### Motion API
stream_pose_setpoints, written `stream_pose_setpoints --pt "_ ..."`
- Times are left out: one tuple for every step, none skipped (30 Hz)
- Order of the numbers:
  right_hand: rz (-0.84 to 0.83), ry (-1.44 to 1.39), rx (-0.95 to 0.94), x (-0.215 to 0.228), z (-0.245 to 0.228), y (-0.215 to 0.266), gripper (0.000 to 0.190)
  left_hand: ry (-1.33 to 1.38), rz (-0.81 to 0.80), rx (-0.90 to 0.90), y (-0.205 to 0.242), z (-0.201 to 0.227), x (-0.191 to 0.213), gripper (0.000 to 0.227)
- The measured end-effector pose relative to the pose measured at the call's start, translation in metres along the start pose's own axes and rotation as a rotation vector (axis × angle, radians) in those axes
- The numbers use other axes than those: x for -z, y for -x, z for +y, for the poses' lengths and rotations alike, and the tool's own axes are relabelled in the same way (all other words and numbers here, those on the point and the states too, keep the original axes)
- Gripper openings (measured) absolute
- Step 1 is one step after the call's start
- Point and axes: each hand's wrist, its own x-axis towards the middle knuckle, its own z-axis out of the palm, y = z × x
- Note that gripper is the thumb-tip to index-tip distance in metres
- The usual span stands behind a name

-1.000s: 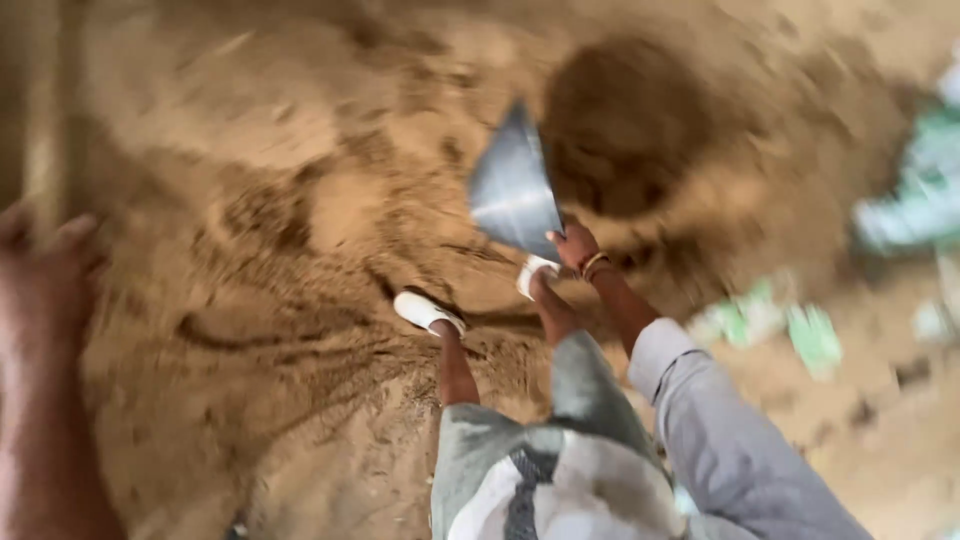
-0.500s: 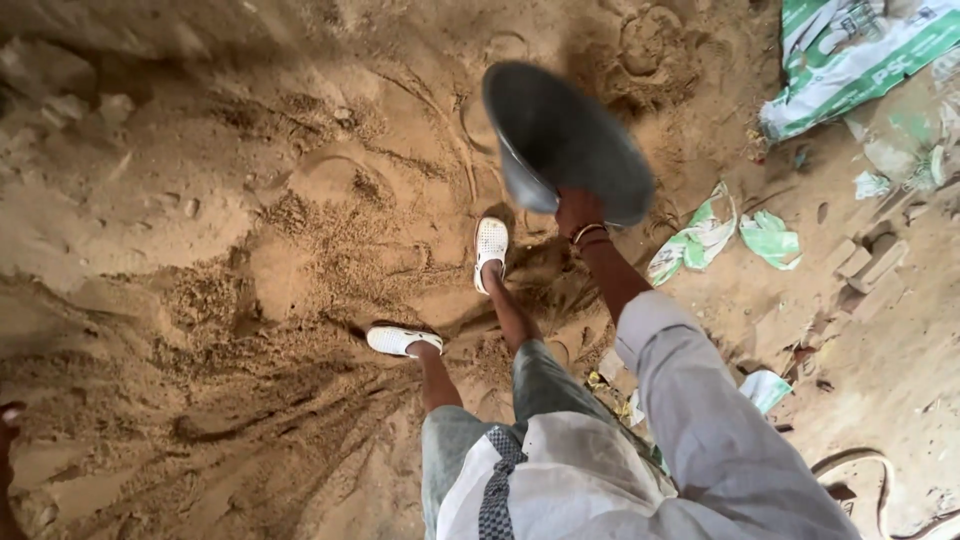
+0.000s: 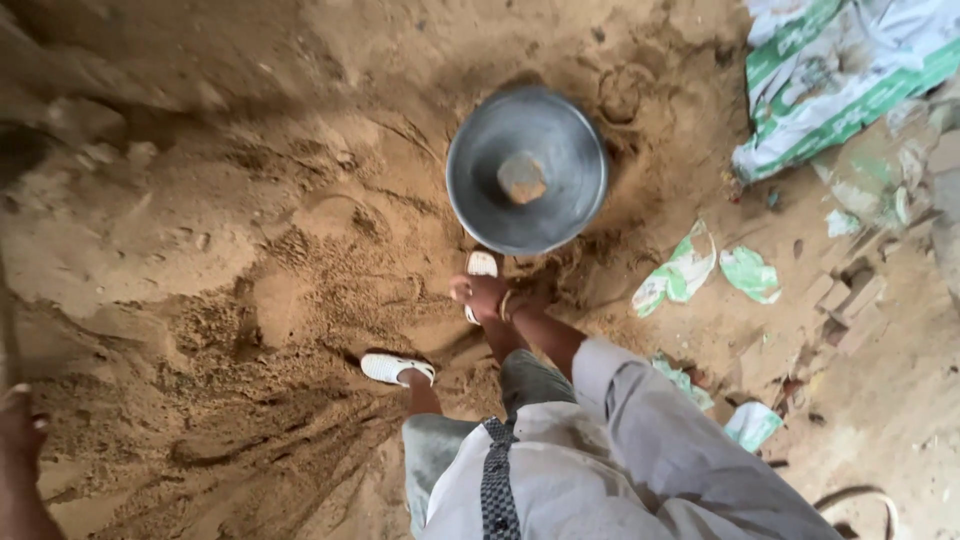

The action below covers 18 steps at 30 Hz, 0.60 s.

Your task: The person stands in a deep sand pit and digs the pit walls and floor with a long-handled hoe, loosening sand and scooping it into a metal basin placed beside them, repositioning the basin and continuing to dig throughout the clip.

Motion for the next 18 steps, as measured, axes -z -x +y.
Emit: stream_pose_setpoints --pt "0.002 0.013 0.011 -0.015 0.024 -0.004 0.045 0.008 0.011 0.010 0.011 0.025 0.018 0.017" --pt "0.029 -0.044 0.097 -0.030 0.047 -0.009 0.046 0.357 0.075 0.279 0.022 0.048 0.036 0.036" --pt "0.050 -0.094 0.190 -0.042 0.070 -0.017 0.047 0.717 0.137 0.552 0.036 0.069 0.053 0.056" --pt "0.046 -0.073 0.207 -0.055 0.123 -0.015 0.047 0.733 0.155 0.566 0.040 0.080 0.061 0.056" --pt "-0.048 0.000 0.240 -0.057 0.170 -0.025 0.041 0.565 0.224 0.507 0.046 0.091 0.066 0.054" --pt "-0.143 0.072 0.268 -0.056 0.205 -0.047 0.037 0.394 0.288 0.448 0.051 0.100 0.072 0.051" --pt "-0.155 0.097 0.285 -0.046 0.238 -0.048 0.037 0.406 0.301 0.475 0.052 0.104 0.074 0.051" --pt "-0.089 0.541 0.386 -0.035 0.269 -0.051 0.031 0.336 0.240 0.492 0.051 0.108 0.077 0.050" --pt "-0.011 0.982 0.486 -0.019 0.299 -0.057 0.028 0.271 0.180 0.510 0.050 0.110 0.078 0.048" --pt "-0.015 1.009 0.509 -0.001 0.284 -0.054 0.028 0.288 0.192 0.539 0.050 0.115 0.083 0.048" --pt "0.012 0.942 0.383 0.020 0.271 -0.050 0.026 0.312 0.169 0.538 0.052 0.120 0.086 0.050" --pt "0.043 0.874 0.259 0.040 0.257 -0.046 0.026 0.337 0.146 0.536 0.053 0.123 0.089 0.052" --pt "0.068 0.806 0.138 0.057 0.243 -0.040 0.027 0.355 0.149 0.577 0.052 0.127 0.087 0.052" --pt "0.098 0.737 0.017 0.074 0.228 -0.034 0.029 0.360 0.154 0.593 0.050 0.130 0.086 0.048" --pt "0.129 0.670 -0.100 0.091 0.211 -0.028 0.031 0.366 0.158 0.613 0.049 0.130 0.085 0.044" --pt "0.113 0.709 -0.075 0.093 0.194 -0.031 0.031 0.385 0.160 0.657 0.050 0.135 0.074 0.044" --pt "0.097 0.375 -0.124 0.099 0.167 -0.047 0.029 0.316 0.186 0.600 0.044 0.133 0.070 0.032" --pt "0.068 0.041 -0.173 0.103 0.139 -0.063 0.029 0.245 0.209 0.543 0.037 0.131 0.068 0.035"
